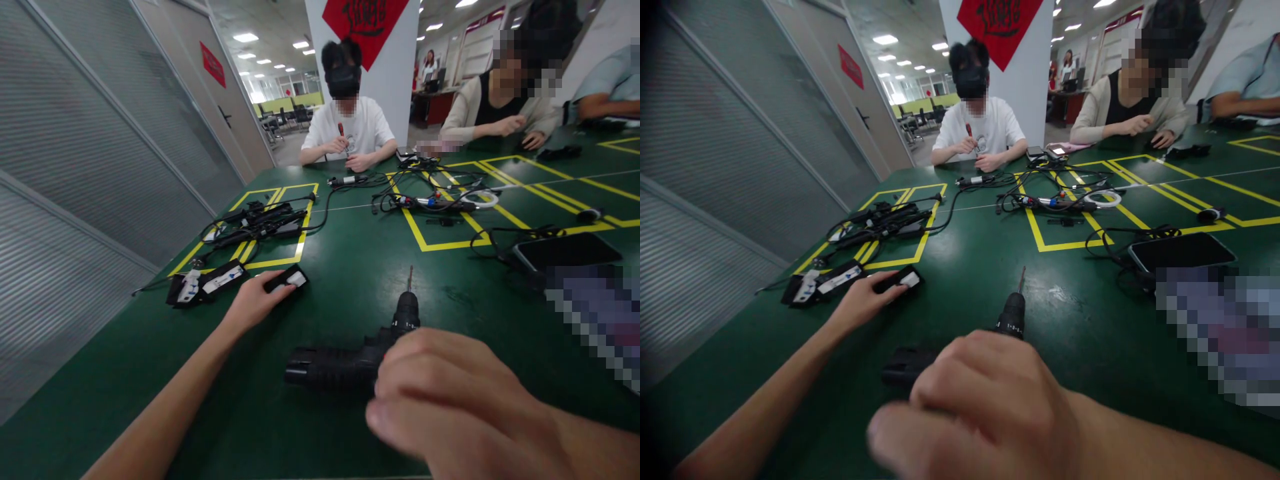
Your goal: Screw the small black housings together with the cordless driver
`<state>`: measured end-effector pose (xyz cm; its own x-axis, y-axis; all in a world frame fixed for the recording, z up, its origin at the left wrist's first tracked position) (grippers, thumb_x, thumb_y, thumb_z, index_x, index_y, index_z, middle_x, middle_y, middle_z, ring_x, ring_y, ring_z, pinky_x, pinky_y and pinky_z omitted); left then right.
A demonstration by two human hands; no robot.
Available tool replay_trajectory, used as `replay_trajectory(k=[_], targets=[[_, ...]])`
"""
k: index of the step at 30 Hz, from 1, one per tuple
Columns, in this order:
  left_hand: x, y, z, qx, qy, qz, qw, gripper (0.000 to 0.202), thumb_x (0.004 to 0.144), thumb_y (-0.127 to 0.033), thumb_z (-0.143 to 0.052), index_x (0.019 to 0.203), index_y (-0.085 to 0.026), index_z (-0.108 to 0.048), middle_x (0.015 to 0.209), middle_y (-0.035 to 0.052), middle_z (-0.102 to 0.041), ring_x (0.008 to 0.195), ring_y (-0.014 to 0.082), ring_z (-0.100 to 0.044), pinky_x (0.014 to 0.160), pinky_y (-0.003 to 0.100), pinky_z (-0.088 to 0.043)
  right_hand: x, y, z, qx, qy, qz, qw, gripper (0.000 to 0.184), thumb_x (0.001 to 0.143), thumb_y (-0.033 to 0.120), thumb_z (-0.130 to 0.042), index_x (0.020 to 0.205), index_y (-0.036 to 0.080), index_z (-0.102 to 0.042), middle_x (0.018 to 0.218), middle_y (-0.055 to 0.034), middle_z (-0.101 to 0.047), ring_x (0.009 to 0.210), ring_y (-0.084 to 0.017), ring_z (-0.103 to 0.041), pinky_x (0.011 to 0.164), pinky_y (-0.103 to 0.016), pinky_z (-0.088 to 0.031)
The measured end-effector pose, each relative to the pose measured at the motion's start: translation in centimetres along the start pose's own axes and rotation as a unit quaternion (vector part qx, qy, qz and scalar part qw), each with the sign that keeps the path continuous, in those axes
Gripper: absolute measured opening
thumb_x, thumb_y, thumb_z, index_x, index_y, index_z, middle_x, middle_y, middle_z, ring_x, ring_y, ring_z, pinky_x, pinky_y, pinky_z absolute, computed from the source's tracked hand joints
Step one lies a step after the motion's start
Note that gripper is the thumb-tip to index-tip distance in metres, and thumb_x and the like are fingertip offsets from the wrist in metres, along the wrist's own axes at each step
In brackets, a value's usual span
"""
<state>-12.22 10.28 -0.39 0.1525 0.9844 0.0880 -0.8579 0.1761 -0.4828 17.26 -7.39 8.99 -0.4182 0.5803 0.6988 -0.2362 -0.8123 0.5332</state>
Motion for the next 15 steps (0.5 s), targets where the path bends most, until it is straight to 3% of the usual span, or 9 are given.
replay_trajectory(k=[3,8,12,15], targets=[[4.6,-3.8,-3.2,-0.035,0.025,-0.116,0.992,0.055,0.080,-0.056,-0.056,0.119,-0.017,-0.064,0.116,0.0090,-0.066,0.104,0.0260,-0.060,0.095,0.037,-0.044,-0.5,-3.6,-0.2,-0.123,-0.003,0.036,0.992,0.059,0.076,0.006,-0.050,0.129,0.033,-0.052,0.089,-0.0067,-0.071,0.080,-0.022,-0.066,0.070,-0.037,-0.055],[10.3,-8.1,-7.4,-0.072,0.070,-0.226,0.969,0.052,0.079,-0.046,-0.060,0.122,-0.017,-0.062,0.112,0.0092,-0.064,0.101,0.0242,-0.058,0.095,0.039,-0.044,-3.3,-9.4,0.7,-0.188,-0.041,0.026,0.981,0.034,0.078,0.000,-0.046,0.103,0.018,-0.062,0.084,-0.0089,-0.066,0.076,-0.021,-0.062,0.065,-0.036,-0.050],[11.9,-9.5,-8.3,-0.083,0.126,-0.270,0.951,0.054,0.077,-0.042,-0.063,0.126,-0.019,-0.060,0.114,0.0091,-0.061,0.103,0.0243,-0.057,0.096,0.039,-0.044,-4.2,-11.1,1.9,-0.165,-0.089,-0.053,0.981,0.032,0.078,-0.003,-0.043,0.093,0.016,-0.063,0.078,-0.0059,-0.064,0.072,-0.017,-0.061,0.064,-0.032,-0.049],[12.0,-9.5,-8.2,-0.077,0.152,-0.271,0.947,0.057,0.076,-0.041,-0.064,0.128,-0.019,-0.058,0.115,0.0089,-0.060,0.105,0.0249,-0.057,0.098,0.041,-0.043,-4.1,-11.1,2.3,-0.153,-0.107,-0.073,0.980,0.033,0.077,-0.005,-0.042,0.092,0.016,-0.063,0.077,-0.0047,-0.063,0.071,-0.016,-0.060,0.064,-0.030,-0.048]])
Point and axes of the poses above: each hand's wrist, its own x-axis towards the middle knuckle, its own z-axis out of the back of the hand, y = z × x, the point moved 4 cm from there along x, towards the middle knuckle
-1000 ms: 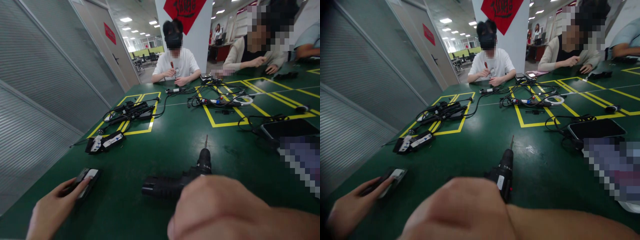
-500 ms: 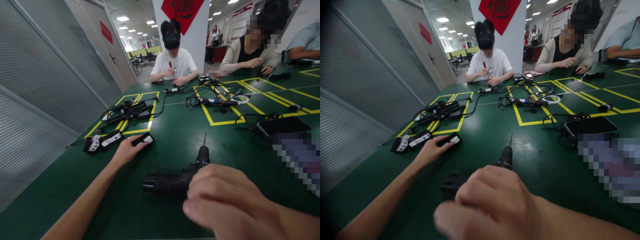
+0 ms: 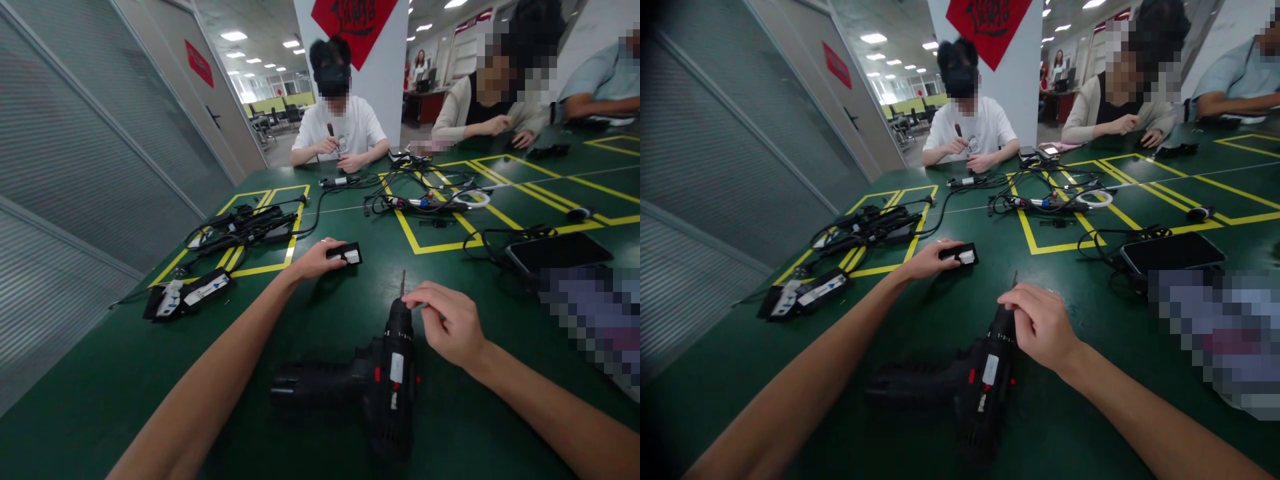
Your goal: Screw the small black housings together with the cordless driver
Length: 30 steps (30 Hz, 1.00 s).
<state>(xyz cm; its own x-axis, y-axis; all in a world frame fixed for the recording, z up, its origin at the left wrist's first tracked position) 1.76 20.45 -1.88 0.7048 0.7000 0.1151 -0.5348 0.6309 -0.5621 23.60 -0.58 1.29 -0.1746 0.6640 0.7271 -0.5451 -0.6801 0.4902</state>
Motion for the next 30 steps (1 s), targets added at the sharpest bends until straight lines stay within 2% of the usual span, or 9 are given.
replay_trajectory(k=[4,7,11,14,17,23,26,28,30], targets=[[-0.1,0.9,-0.1,-0.050,-0.004,0.036,0.998,0.075,0.072,-0.044,-0.069,0.138,-0.019,-0.045,0.126,0.0109,-0.057,0.114,0.0265,-0.055,0.102,0.043,-0.040,0.0,0.2,-0.2,0.010,0.013,0.006,1.000,0.032,0.076,-0.005,-0.043,0.091,0.016,-0.064,0.079,-0.0051,-0.063,0.073,-0.016,-0.060,0.065,-0.030,-0.048],[-0.6,1.0,0.5,-0.083,-0.059,0.058,0.993,0.090,0.070,-0.046,-0.072,0.145,-0.018,-0.031,0.137,0.0143,-0.050,0.126,0.0282,-0.048,0.108,0.045,-0.035,-0.2,0.2,-0.4,0.015,0.023,0.011,1.000,0.031,0.077,-0.005,-0.044,0.090,0.015,-0.064,0.079,-0.0053,-0.064,0.073,-0.016,-0.060,0.065,-0.030,-0.048],[-4.3,-3.4,2.6,-0.041,-0.147,0.026,0.988,0.074,0.080,-0.047,-0.062,0.143,-0.020,-0.034,0.145,0.0134,-0.041,0.134,0.0260,-0.039,0.113,0.044,-0.029,-0.2,0.2,-0.3,0.011,0.028,0.007,1.000,0.031,0.077,-0.005,-0.044,0.090,0.015,-0.064,0.079,-0.0055,-0.064,0.073,-0.016,-0.060,0.065,-0.030,-0.048],[-9.2,-9.4,1.7,0.003,-0.007,-0.006,1.000,0.057,0.083,-0.050,-0.059,0.133,-0.025,-0.047,0.136,0.0087,-0.050,0.126,0.0253,-0.048,0.108,0.042,-0.036,-0.1,0.1,-0.3,0.002,0.036,-0.001,0.999,0.030,0.078,-0.004,-0.043,0.090,0.015,-0.064,0.081,-0.0059,-0.064,0.074,-0.016,-0.060,0.066,-0.030,-0.047],[-14.2,-13.8,-1.6,0.066,0.166,0.001,0.984,0.076,0.070,-0.058,-0.069,0.135,-0.027,-0.044,0.131,0.0084,-0.054,0.115,0.0282,-0.055,0.098,0.043,-0.046,-0.1,0.1,-0.3,-0.011,0.042,-0.013,0.999,0.030,0.078,-0.003,-0.043,0.089,0.015,-0.064,0.081,-0.0060,-0.064,0.074,-0.017,-0.060,0.066,-0.030,-0.047],[-17.4,-14.4,-5.4,0.166,0.157,0.030,0.973,0.050,0.080,-0.045,-0.059,0.123,-0.020,-0.051,0.113,0.0111,-0.062,0.103,0.0288,-0.060,0.089,0.047,-0.049,0.6,-1.7,1.0,-0.029,-0.040,-0.137,0.989,0.025,0.078,0.004,-0.046,0.083,0.018,-0.066,0.076,-0.0033,-0.063,0.072,-0.017,-0.061,0.069,-0.032,-0.046],[-17.2,-14.2,-5.3,0.150,0.130,0.021,0.980,0.046,0.080,-0.045,-0.058,0.119,-0.020,-0.052,0.109,0.0097,-0.062,0.100,0.0277,-0.060,0.087,0.046,-0.049,0.5,-4.3,2.4,0.116,-0.187,-0.286,0.933,0.021,0.073,0.008,-0.048,0.079,0.019,-0.065,0.070,-0.0009,-0.061,0.061,-0.016,-0.059,0.059,-0.030,-0.047],[-16.6,-14.6,-5.0,0.114,0.094,0.025,0.989,0.047,0.079,-0.046,-0.060,0.117,-0.021,-0.051,0.107,0.0083,-0.062,0.097,0.0265,-0.060,0.085,0.044,-0.049,-0.2,-5.7,2.6,0.252,-0.299,-0.372,0.842,0.020,0.067,0.009,-0.050,0.079,0.020,-0.062,0.065,0.0017,-0.059,0.054,-0.013,-0.056,0.053,-0.028,-0.046],[-15.5,-15.3,-4.9,0.051,0.044,0.045,0.997,0.046,0.079,-0.047,-0.061,0.115,-0.021,-0.050,0.102,0.0062,-0.062,0.091,0.0235,-0.060,0.079,0.040,-0.049,-1.1,-5.9,1.7,0.326,-0.330,-0.426,0.777,0.027,0.062,0.008,-0.052,0.084,0.020,-0.061,0.067,0.0025,-0.060,0.054,-0.012,-0.056,0.052,-0.025,-0.047]])
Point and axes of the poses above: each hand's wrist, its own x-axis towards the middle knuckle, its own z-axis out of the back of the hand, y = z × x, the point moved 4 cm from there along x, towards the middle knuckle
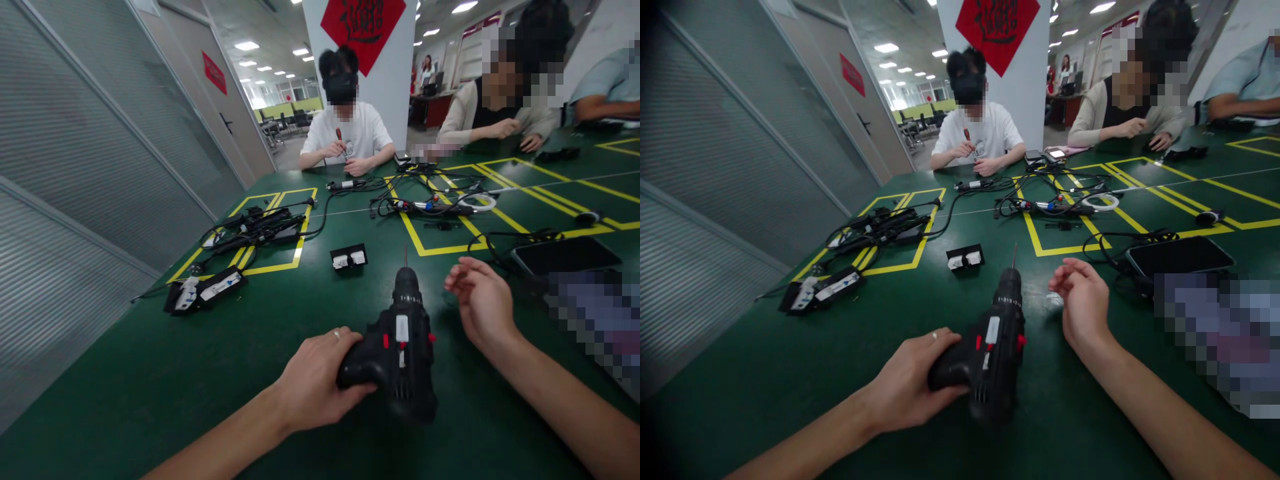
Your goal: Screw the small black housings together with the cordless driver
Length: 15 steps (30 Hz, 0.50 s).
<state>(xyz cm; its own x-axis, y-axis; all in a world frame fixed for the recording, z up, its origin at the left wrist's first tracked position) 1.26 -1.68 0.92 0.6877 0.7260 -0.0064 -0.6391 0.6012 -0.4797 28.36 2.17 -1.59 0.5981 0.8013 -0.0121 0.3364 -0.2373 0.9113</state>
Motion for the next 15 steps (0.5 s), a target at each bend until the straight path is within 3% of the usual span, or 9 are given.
replay_trajectory(k=[1,3,5,7,9,12,15], targets=[[0.8,-0.4,0.1,-0.038,-0.028,0.015,0.999,0.044,0.079,-0.047,-0.061,0.114,-0.021,-0.050,0.100,0.0053,-0.062,0.087,0.0218,-0.060,0.077,0.038,-0.049,-0.7,-0.6,-0.3,-0.001,0.027,-0.032,0.999,0.033,0.061,0.007,-0.052,0.089,0.021,-0.062,0.072,0.0017,-0.063,0.058,-0.013,-0.059,0.054,-0.025,-0.048],[2.7,-1.1,0.1,-0.108,-0.092,0.047,0.989,0.039,0.082,-0.046,-0.059,0.111,-0.021,-0.051,0.098,0.0042,-0.062,0.084,0.0196,-0.059,0.075,0.035,-0.049,-2.7,-1.3,-1.7,-0.002,0.154,-0.052,0.987,0.043,0.065,0.009,-0.054,0.104,0.025,-0.062,0.091,-0.0006,-0.068,0.075,-0.016,-0.064,0.065,-0.029,-0.053],[5.0,-1.8,-0.2,-0.158,-0.153,0.066,0.973,0.036,0.086,-0.045,-0.055,0.112,-0.021,-0.050,0.100,0.0050,-0.062,0.088,0.0200,-0.059,0.078,0.036,-0.049,-4.9,-1.3,-3.2,0.011,0.293,-0.026,0.956,0.049,0.069,0.014,-0.057,0.116,0.027,-0.061,0.110,-0.0021,-0.067,0.100,-0.021,-0.063,0.086,-0.036,-0.051],[7.0,-2.4,-0.7,-0.179,-0.202,0.060,0.961,0.035,0.087,-0.043,-0.052,0.115,-0.021,-0.048,0.103,0.0073,-0.061,0.092,0.0218,-0.059,0.080,0.038,-0.049,-6.5,-0.9,-4.3,0.003,0.378,0.005,0.926,0.044,0.075,0.025,-0.060,0.118,0.025,-0.061,0.121,-0.0045,-0.063,0.119,-0.025,-0.054,0.100,-0.040,-0.044],[8.5,-3.4,-1.5,-0.183,-0.216,0.012,0.959,0.040,0.086,-0.037,-0.052,0.121,-0.019,-0.043,0.110,0.0110,-0.058,0.096,0.0238,-0.058,0.082,0.041,-0.050,-6.8,-0.5,-4.8,-0.051,0.380,0.015,0.924,0.038,0.082,0.032,-0.060,0.119,0.024,-0.061,0.125,-0.0058,-0.063,0.123,-0.025,-0.052,0.106,-0.043,-0.039],[9.3,-5.1,-2.5,-0.160,-0.187,-0.097,0.964,0.055,0.083,-0.028,-0.053,0.133,-0.018,-0.032,0.126,0.0169,-0.050,0.115,0.0277,-0.051,0.095,0.046,-0.047,-5.9,0.1,-4.0,-0.145,0.273,0.021,0.951,0.032,0.086,0.038,-0.060,0.115,0.023,-0.064,0.122,-0.0057,-0.065,0.118,-0.023,-0.057,0.109,-0.042,-0.038],[9.0,-5.6,-2.3,-0.089,-0.132,-0.195,0.968,0.058,0.082,-0.033,-0.054,0.135,-0.018,-0.034,0.130,0.0174,-0.048,0.123,0.0307,-0.044,0.102,0.050,-0.040,-5.1,1.0,-2.8,-0.208,0.218,0.051,0.952,0.030,0.088,0.038,-0.058,0.113,0.024,-0.066,0.122,-0.0045,-0.065,0.117,-0.022,-0.058,0.109,-0.042,-0.038]])
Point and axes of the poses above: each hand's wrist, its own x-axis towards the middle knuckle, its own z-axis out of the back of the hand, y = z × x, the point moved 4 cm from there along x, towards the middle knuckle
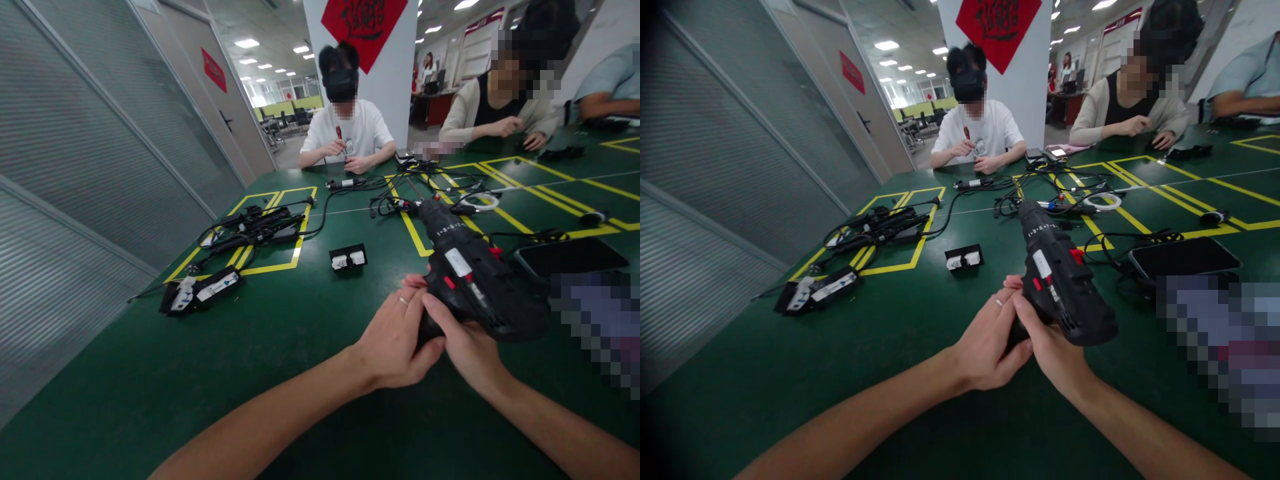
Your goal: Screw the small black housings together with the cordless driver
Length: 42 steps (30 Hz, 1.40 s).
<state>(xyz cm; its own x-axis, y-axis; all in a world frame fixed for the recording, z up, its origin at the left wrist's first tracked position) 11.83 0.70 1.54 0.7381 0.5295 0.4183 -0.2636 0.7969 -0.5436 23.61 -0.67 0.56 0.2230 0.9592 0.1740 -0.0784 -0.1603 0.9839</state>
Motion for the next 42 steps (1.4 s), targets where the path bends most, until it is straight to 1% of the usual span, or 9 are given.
replay_trajectory(k=[3,5,7,9,11,16,22,30,42], targets=[[-0.4,3.0,3.0,0.083,-0.034,-0.017,0.996,0.046,0.084,-0.039,-0.053,0.126,-0.021,-0.049,0.120,0.0128,-0.055,0.117,0.0297,-0.049,0.102,0.050,-0.038,0.7,0.7,1.6,-0.055,-0.015,0.026,0.998,0.028,0.087,0.038,-0.059,0.111,0.024,-0.067,0.113,-0.0044,-0.070,0.108,-0.023,-0.063,0.103,-0.041,-0.045],[-0.8,7.6,6.1,0.142,-0.153,0.090,0.974,0.037,0.086,-0.038,-0.052,0.120,-0.022,-0.056,0.124,0.0114,-0.051,0.122,0.0287,-0.045,0.106,0.050,-0.034,1.3,1.2,2.4,-0.095,-0.006,0.025,0.995,0.031,0.084,0.037,-0.062,0.113,0.024,-0.067,0.105,-0.0047,-0.072,0.092,-0.023,-0.068,0.094,-0.041,-0.050],[-1.3,12.6,8.3,0.153,-0.203,0.190,0.948,0.042,0.084,-0.043,-0.058,0.121,-0.024,-0.057,0.135,0.0107,-0.044,0.130,0.0301,-0.037,0.110,0.051,-0.029,1.9,1.5,2.7,-0.116,0.016,0.004,0.993,0.029,0.083,0.035,-0.062,0.108,0.023,-0.069,0.097,-0.0043,-0.073,0.081,-0.022,-0.069,0.088,-0.040,-0.051],[-1.4,16.9,8.9,0.093,-0.165,0.235,0.953,0.047,0.082,-0.046,-0.060,0.123,-0.023,-0.057,0.136,0.0100,-0.044,0.131,0.0282,-0.039,0.110,0.048,-0.031,2.0,1.4,2.5,-0.123,0.049,-0.035,0.991,0.025,0.082,0.033,-0.061,0.100,0.021,-0.072,0.085,-0.0043,-0.073,0.076,-0.022,-0.068,0.081,-0.038,-0.052],[-1.4,19.1,8.8,0.044,-0.125,0.224,0.966,0.050,0.079,-0.045,-0.064,0.123,-0.022,-0.059,0.137,0.0100,-0.045,0.129,0.0265,-0.042,0.110,0.045,-0.032,1.8,1.0,2.2,-0.113,0.083,-0.074,0.987,0.025,0.082,0.032,-0.059,0.098,0.018,-0.073,0.071,-0.0041,-0.071,0.070,-0.022,-0.066,0.070,-0.035,-0.051],[-0.4,19.2,8.0,-0.005,-0.092,0.159,0.983,0.036,0.080,-0.038,-0.063,0.111,-0.021,-0.068,0.125,0.0093,-0.055,0.118,0.0238,-0.052,0.105,0.041,-0.038,1.3,0.3,1.5,-0.052,0.121,-0.134,0.982,0.033,0.083,0.032,-0.057,0.109,0.016,-0.070,0.059,-0.0026,-0.064,0.058,-0.020,-0.060,0.053,-0.031,-0.044],[1.9,20.3,7.8,-0.049,-0.075,0.174,0.981,0.027,0.077,-0.036,-0.067,0.098,-0.020,-0.074,0.115,0.0085,-0.061,0.109,0.0228,-0.057,0.103,0.039,-0.039,1.3,-0.1,2.1,-0.046,0.148,-0.152,0.976,0.027,0.083,0.033,-0.058,0.104,0.019,-0.070,0.062,-0.0023,-0.065,0.059,-0.018,-0.059,0.053,-0.029,-0.042],[2.2,20.8,7.8,-0.085,-0.072,0.185,0.976,0.027,0.075,-0.035,-0.067,0.097,-0.021,-0.074,0.117,0.0080,-0.060,0.113,0.0243,-0.055,0.104,0.042,-0.038,1.1,0.1,2.0,-0.135,0.189,-0.107,0.967,0.025,0.085,0.027,-0.054,0.104,0.023,-0.069,0.060,0.0007,-0.064,0.060,-0.018,-0.061,0.053,-0.028,-0.043],[2.2,20.9,7.9,-0.097,-0.054,0.189,0.976,0.027,0.075,-0.037,-0.067,0.097,-0.022,-0.074,0.119,0.0081,-0.058,0.112,0.0257,-0.055,0.100,0.043,-0.042,1.1,0.8,1.3,-0.144,0.167,-0.092,0.971,0.017,0.080,0.022,-0.055,0.089,0.022,-0.069,0.053,0.0022,-0.063,0.053,-0.018,-0.062,0.045,-0.027,-0.043]])
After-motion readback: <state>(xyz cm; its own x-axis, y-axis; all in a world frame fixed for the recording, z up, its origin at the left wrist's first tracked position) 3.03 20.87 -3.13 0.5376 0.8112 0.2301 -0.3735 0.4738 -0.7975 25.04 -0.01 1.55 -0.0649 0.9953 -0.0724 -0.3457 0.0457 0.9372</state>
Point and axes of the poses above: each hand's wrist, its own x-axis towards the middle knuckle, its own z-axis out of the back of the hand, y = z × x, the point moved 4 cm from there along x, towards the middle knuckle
